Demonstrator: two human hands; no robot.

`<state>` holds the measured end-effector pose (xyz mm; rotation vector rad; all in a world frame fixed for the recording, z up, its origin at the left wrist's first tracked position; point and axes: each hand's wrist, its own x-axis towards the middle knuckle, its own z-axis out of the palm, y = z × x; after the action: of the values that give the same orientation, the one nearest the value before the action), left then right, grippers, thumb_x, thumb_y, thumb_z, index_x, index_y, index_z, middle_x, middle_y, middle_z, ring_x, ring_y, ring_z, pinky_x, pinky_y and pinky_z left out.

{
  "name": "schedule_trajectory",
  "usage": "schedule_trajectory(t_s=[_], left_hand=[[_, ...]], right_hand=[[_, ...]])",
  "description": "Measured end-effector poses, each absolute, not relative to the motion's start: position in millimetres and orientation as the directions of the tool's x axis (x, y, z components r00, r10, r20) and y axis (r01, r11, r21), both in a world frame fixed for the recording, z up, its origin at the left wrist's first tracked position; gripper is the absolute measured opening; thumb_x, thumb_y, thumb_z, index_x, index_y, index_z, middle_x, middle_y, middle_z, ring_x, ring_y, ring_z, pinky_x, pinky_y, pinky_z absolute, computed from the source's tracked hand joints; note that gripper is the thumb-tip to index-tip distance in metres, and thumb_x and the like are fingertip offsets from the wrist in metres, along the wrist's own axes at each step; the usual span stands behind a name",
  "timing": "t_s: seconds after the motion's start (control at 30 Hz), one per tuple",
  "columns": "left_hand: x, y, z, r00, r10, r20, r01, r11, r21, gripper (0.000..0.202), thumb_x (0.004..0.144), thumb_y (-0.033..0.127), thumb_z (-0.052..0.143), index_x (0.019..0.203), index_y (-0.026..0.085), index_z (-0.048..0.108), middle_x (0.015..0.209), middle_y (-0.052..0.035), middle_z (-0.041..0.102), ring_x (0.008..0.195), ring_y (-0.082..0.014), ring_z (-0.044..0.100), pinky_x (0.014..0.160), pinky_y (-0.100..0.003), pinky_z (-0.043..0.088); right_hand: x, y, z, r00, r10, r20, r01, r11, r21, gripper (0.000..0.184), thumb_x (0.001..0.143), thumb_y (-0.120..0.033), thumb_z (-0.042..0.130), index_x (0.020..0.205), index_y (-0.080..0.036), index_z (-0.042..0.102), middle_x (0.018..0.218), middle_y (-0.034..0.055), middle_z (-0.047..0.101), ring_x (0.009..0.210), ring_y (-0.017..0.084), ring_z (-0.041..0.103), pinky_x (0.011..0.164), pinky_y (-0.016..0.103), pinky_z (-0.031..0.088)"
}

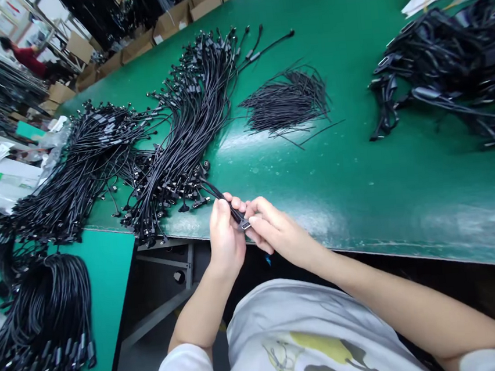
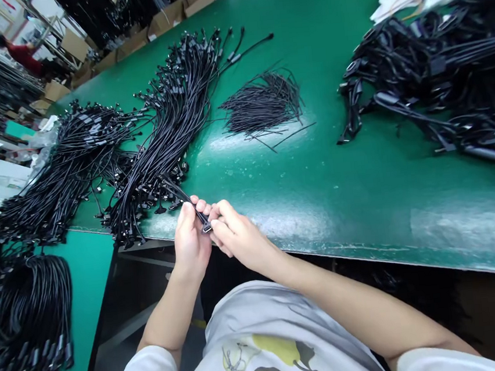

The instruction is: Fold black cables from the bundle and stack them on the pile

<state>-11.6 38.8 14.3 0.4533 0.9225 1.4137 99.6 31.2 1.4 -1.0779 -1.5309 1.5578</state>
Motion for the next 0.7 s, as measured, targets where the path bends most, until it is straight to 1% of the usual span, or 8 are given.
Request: schedule_trajectory(t_s=[0.07,0.13,0.23,0.33,0.4,0.47,0.5,0.7], left_hand=[[-12.9,38.0,18.9,-0.111,0.966,-0.233,-0.607,0.12,0.786,0.018,0.097,0.03,0.046,0.088,0.018,0.054,0.072,0.0034,0.044,0.066,-0.0076,0.047,0.082,-0.026,0.046],[-14.9,36.5,22.2,-0.11,0.973,-0.203,-0.539,0.113,0.835,0.02,0.096,0.034,0.049,0.087,0.017,0.054,0.067,0.0048,0.04,0.061,-0.0072,0.042,0.078,-0.025,0.046],[-17.9,31.1,20.4,-0.076,0.986,-0.151,-0.378,0.112,0.919,0.026,0.092,0.043,0.055,0.085,0.018,0.054,0.063,0.0057,0.039,0.058,-0.0081,0.038,0.07,-0.025,0.044],[-17.3,22.0,11.6,0.075,0.986,-0.151,-0.174,0.163,0.971,0.031,0.088,0.047,0.058,0.081,0.017,0.056,0.065,0.0037,0.046,0.061,-0.0093,0.042,0.067,-0.024,0.042],[-14.4,15.5,6.6,0.227,0.952,-0.206,-0.134,0.241,0.961,0.033,0.088,0.047,0.058,0.08,0.016,0.057,0.064,0.0026,0.048,0.062,-0.0099,0.044,0.068,-0.025,0.043],[-11.0,10.4,5.6,0.355,0.895,-0.27,-0.216,0.36,0.908,0.033,0.089,0.047,0.058,0.084,0.014,0.059,0.062,0.0033,0.045,0.06,-0.0095,0.042,0.067,-0.026,0.044],[-9.7,8.6,6.7,0.405,0.864,-0.3,-0.275,0.428,0.861,0.033,0.088,0.047,0.059,0.087,0.014,0.06,0.061,0.0039,0.044,0.057,-0.0088,0.041,0.066,-0.025,0.045],[-9.8,8.0,18.1,0.621,0.655,-0.431,-0.368,0.729,0.577,0.035,0.078,0.041,0.073,0.094,0.013,0.061,0.066,0.0041,0.041,0.05,-0.0044,0.036,0.047,-0.018,0.034]], right_hand=[[101.4,28.7,0.6,-0.505,0.839,-0.201,0.028,-0.217,-0.976,0.008,0.093,-0.025,0.028,0.089,-0.023,0.035,0.055,-0.0094,0.046,0.039,0.009,0.042,0.042,0.021,0.036],[107.8,29.3,-0.9,-0.508,0.833,-0.217,0.126,-0.177,-0.976,0.008,0.091,-0.024,0.032,0.088,-0.022,0.039,0.056,-0.0084,0.048,0.041,0.009,0.043,0.045,0.022,0.037],[124.8,38.9,5.0,-0.345,0.937,-0.062,0.197,0.007,-0.98,0.013,0.09,-0.029,0.043,0.098,-0.021,0.049,0.078,-0.0006,0.06,0.065,0.011,0.057,0.062,0.025,0.046],[138.2,51.7,20.0,-0.303,0.95,0.079,0.012,0.086,-0.996,0.044,0.079,-0.037,0.064,0.117,-0.022,0.048,0.108,0.0058,0.062,0.087,0.016,0.062,0.073,0.028,0.051],[140.0,57.0,28.0,-0.409,0.912,0.029,-0.094,-0.011,-0.995,0.041,0.076,-0.04,0.069,0.108,-0.02,0.053,0.096,0.0038,0.065,0.07,0.013,0.063,0.058,0.025,0.051],[137.5,58.7,30.8,-0.448,0.893,-0.033,-0.152,-0.113,-0.982,0.031,0.081,-0.046,0.064,0.089,-0.018,0.056,0.073,-0.0002,0.062,0.047,0.008,0.054,0.042,0.02,0.042],[135.4,58.4,30.4,-0.431,0.901,-0.042,-0.186,-0.134,-0.973,0.034,0.083,-0.05,0.06,0.082,-0.017,0.056,0.065,-0.0014,0.059,0.041,0.006,0.048,0.037,0.019,0.037],[127.9,50.4,23.4,-0.313,0.947,-0.071,-0.395,-0.198,-0.897,0.047,0.074,-0.06,0.067,0.068,-0.018,0.047,0.05,-0.0064,0.05,0.032,0.003,0.035,0.028,0.015,0.025]])
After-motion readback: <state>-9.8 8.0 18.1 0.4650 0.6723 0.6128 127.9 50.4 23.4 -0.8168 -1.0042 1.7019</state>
